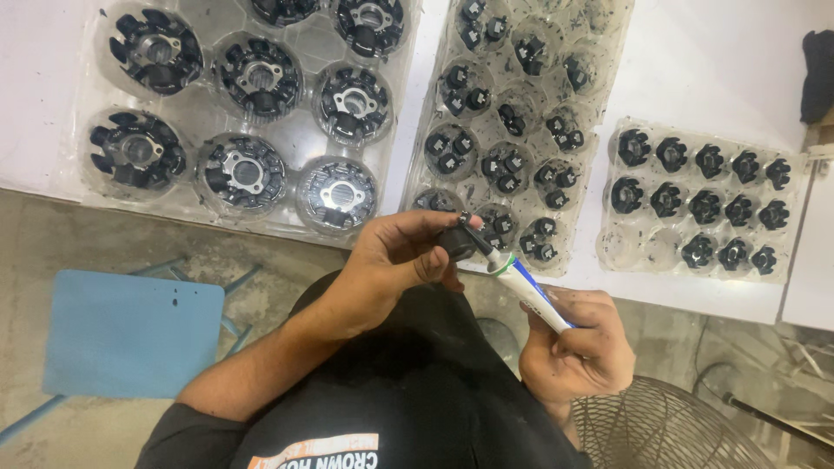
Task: The person picks black rotor-like metal components one at a time from blister trays on a workbench and squeezes adhesive from a tube onto each part, then places the part back into the tray. They wipe the tube tip with a cloth and continue applying adhesive to more parts.
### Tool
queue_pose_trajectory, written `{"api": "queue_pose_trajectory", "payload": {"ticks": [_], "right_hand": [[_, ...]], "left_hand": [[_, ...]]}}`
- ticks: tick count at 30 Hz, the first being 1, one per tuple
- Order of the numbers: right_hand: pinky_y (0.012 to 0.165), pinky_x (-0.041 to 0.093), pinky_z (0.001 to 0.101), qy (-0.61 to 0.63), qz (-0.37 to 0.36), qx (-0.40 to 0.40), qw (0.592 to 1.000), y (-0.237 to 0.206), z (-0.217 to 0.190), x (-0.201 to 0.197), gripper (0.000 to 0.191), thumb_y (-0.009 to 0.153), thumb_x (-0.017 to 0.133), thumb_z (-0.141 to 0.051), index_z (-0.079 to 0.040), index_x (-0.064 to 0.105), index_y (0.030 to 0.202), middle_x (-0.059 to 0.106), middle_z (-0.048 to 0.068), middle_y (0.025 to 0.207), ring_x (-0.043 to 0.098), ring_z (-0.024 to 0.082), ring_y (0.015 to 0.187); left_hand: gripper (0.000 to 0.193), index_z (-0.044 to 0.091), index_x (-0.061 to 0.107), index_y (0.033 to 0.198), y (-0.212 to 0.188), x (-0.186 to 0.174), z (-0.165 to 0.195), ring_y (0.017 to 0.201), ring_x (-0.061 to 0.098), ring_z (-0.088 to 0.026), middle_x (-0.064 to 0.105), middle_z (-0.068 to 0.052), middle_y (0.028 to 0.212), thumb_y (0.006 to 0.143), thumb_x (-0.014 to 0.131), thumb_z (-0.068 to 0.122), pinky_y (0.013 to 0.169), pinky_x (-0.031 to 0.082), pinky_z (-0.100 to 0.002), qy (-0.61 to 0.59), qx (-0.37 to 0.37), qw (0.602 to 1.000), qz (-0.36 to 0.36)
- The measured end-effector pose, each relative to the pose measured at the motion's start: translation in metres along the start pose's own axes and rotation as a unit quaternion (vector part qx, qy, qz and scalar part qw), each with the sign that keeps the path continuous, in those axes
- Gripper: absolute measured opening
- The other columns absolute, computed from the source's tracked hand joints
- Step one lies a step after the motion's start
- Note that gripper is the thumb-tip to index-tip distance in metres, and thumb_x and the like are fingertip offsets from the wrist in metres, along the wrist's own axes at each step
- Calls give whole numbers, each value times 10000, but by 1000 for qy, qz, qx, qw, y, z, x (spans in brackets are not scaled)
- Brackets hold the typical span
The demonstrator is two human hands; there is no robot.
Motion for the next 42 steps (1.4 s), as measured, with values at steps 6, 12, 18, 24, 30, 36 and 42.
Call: {"api": "queue_pose_trajectory", "payload": {"ticks": [6,12,18,24,30,36,42], "right_hand": [[694,567,317,-60,-45,9,997,-3,1,2,482,802,764,203,-76,378,729,677,170,905,691,242,825],[746,562,267,34,22,66,997,-7,13,-22,433,854,749,196,-84,419,836,668,140,967,657,159,810],[927,538,265,-12,90,153,984,-19,38,-58,458,956,764,215,-69,411,894,672,185,1036,659,189,969],[756,528,259,9,151,96,984,-26,67,-81,454,860,731,232,-96,419,888,645,160,923,597,155,810],[742,466,275,-6,166,89,982,-16,97,-112,425,862,742,206,-100,450,890,655,157,893,602,171,794],[777,498,277,4,157,93,983,-11,116,-128,430,903,797,131,-110,441,904,648,124,928,633,182,842],[790,559,297,-17,143,115,983,-7,131,-133,425,886,795,110,-112,433,904,627,132,970,643,227,891]], "left_hand": [[384,-13,620,1350,2,-5,-1,975,712,-171,676,-114,1379,1014,684,162,891,624,-368,-42,-14,999,2],[417,-14,636,1347,12,-12,-13,936,675,-133,701,-72,1091,938,701,-62,839,583,-287,48,-22,997,62],[492,-48,642,1266,87,-64,-76,936,706,-148,711,-103,1072,812,727,-217,848,616,-280,128,57,976,168],[514,-52,666,1226,174,-105,-144,907,730,-175,726,-133,1050,742,800,-158,809,640,-289,166,63,953,245],[467,113,747,1160,254,-105,-146,811,739,-165,777,-65,1038,717,891,101,731,590,-287,452,77,851,256],[385,155,807,1003,297,-98,-136,910,698,-338,725,-112,1023,642,911,237,791,558,-435,758,175,603,178],[400,139,797,999,309,-102,-141,927,691,-345,717,-118,1052,621,900,221,797,555,-436,785,142,575,182]]}}
Point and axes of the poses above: each hand's wrist, its own y-axis towards the middle knuckle, its own x-axis out of the palm, z = x × y, the point moved 2 cm from there along y, towards the middle knuckle
